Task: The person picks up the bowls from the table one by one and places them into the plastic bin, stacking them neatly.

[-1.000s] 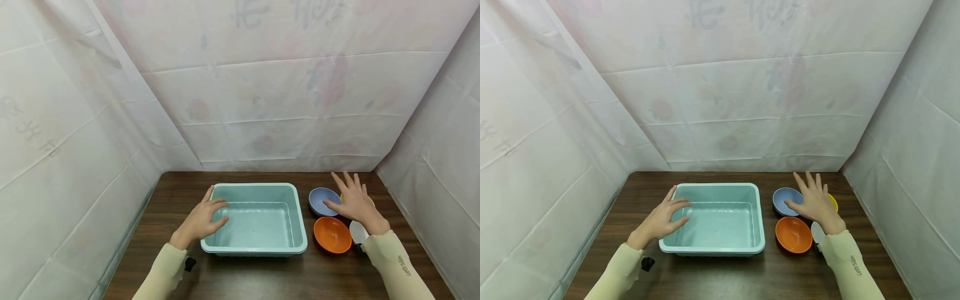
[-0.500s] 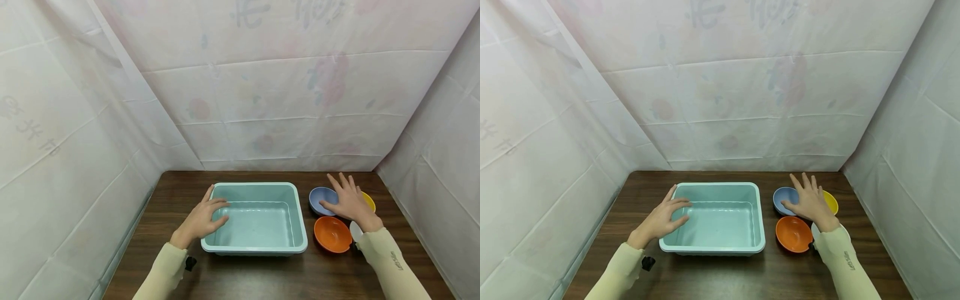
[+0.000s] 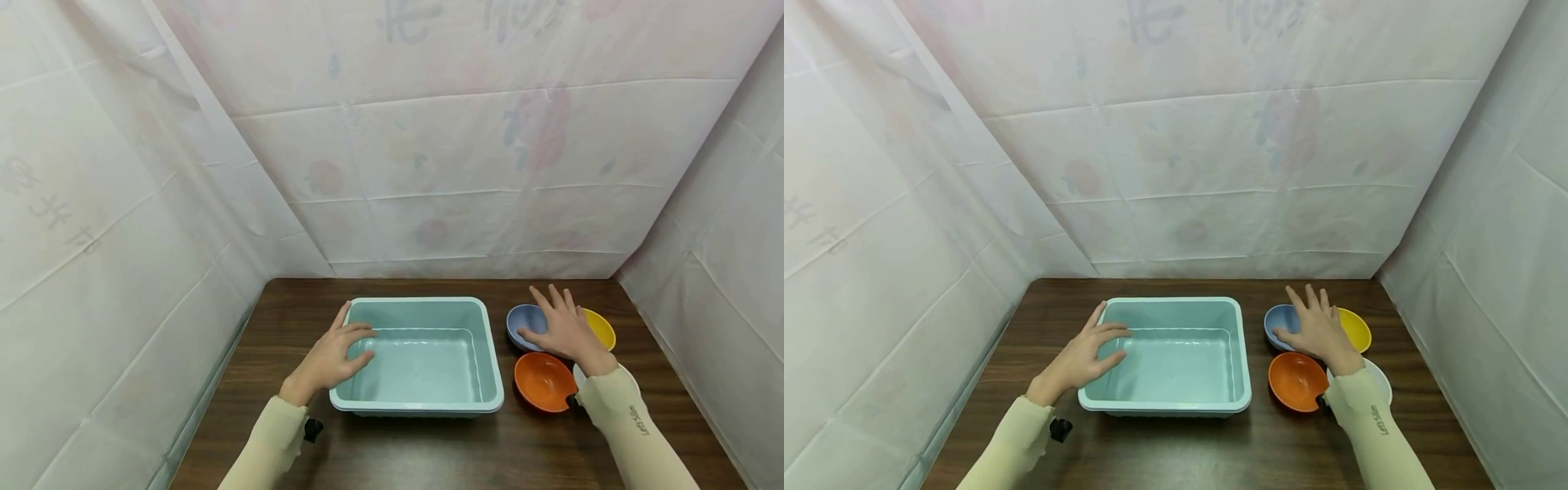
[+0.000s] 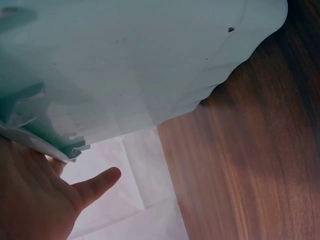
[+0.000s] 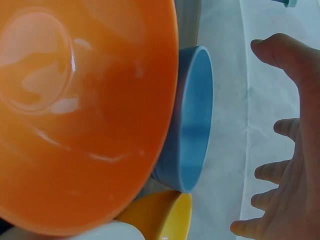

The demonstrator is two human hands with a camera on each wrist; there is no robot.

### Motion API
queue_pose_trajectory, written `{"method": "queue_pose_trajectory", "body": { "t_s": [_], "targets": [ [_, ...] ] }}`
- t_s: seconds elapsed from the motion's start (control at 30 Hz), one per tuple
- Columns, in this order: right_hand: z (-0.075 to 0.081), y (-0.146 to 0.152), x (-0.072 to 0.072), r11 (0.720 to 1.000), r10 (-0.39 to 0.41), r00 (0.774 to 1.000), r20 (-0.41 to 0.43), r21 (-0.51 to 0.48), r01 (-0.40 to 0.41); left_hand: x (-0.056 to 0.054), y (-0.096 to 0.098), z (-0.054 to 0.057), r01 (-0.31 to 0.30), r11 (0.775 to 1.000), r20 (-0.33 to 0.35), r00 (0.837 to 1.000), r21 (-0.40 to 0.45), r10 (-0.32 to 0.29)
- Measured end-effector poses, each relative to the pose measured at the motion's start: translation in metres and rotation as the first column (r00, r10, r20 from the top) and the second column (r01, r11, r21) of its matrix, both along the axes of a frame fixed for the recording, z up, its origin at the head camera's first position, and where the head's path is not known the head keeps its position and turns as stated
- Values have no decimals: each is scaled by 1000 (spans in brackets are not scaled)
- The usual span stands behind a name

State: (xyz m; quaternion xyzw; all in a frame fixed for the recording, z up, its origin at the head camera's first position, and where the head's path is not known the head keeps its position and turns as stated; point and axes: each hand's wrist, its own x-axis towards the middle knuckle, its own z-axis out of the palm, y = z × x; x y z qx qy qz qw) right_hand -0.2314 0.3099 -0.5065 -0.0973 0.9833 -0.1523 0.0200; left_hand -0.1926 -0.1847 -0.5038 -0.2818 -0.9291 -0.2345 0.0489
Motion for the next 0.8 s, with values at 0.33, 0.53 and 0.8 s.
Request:
{"method": "queue_pose_trajectory", "body": {
  "t_s": [0.33,0.53,0.8],
  "targets": [
    [-11,-6,-6,1000,5,1000,21,-9,-4,0,0,0,8,1000,4,1000,-7,-8],
    [-17,-8,-11,1000,6,1000,22,-16,-6,0,0,-1,3,1000,16,1000,2,-3],
    [-20,-11,-14,1000,0,999,54,-24,1,-1,0,-1,-17,1000,43,999,1,16]
  ]
}}
